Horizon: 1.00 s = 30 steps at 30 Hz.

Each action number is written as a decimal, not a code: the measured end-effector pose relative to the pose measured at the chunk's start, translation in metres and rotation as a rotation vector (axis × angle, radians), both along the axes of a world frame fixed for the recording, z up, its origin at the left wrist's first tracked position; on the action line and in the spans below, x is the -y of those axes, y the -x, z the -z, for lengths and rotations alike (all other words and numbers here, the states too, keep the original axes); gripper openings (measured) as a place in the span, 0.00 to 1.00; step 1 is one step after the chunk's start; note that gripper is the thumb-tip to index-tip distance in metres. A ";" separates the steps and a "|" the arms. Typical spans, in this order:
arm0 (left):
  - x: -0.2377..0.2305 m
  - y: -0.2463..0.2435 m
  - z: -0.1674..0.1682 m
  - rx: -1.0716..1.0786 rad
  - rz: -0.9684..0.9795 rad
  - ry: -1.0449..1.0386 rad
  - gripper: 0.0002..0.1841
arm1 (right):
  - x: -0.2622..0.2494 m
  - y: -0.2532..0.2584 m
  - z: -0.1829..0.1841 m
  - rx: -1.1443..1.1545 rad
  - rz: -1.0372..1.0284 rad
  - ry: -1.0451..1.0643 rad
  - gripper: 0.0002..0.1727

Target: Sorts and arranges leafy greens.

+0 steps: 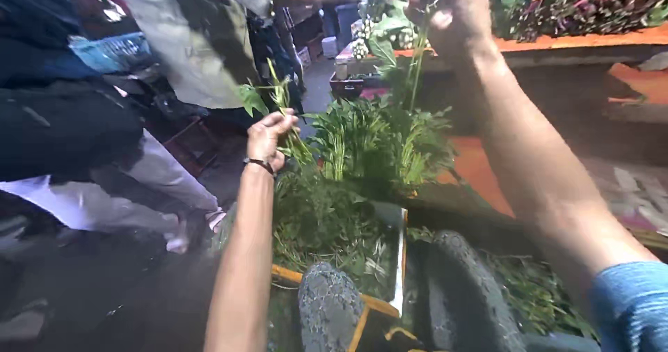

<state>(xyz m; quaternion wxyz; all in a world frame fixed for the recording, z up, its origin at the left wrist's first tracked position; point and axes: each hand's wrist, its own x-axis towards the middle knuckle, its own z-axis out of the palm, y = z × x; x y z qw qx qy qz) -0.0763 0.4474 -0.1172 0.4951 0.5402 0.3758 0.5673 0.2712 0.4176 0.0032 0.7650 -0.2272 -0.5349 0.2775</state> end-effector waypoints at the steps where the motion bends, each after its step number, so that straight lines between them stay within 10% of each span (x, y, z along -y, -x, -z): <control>1: 0.005 -0.007 0.005 -0.017 -0.006 -0.019 0.09 | 0.003 0.010 0.002 -0.019 -0.014 0.017 0.07; 11: 0.055 -0.071 0.041 -0.317 0.098 -0.315 0.14 | -0.001 0.098 0.083 0.008 -0.084 0.467 0.12; 21: 0.059 -0.078 0.043 -0.524 -0.007 -0.214 0.13 | -0.001 0.115 0.106 -0.035 -0.139 0.440 0.11; 30: 0.050 -0.065 0.075 -0.232 0.188 -0.038 0.15 | -0.003 0.093 0.102 -0.251 -0.005 0.404 0.09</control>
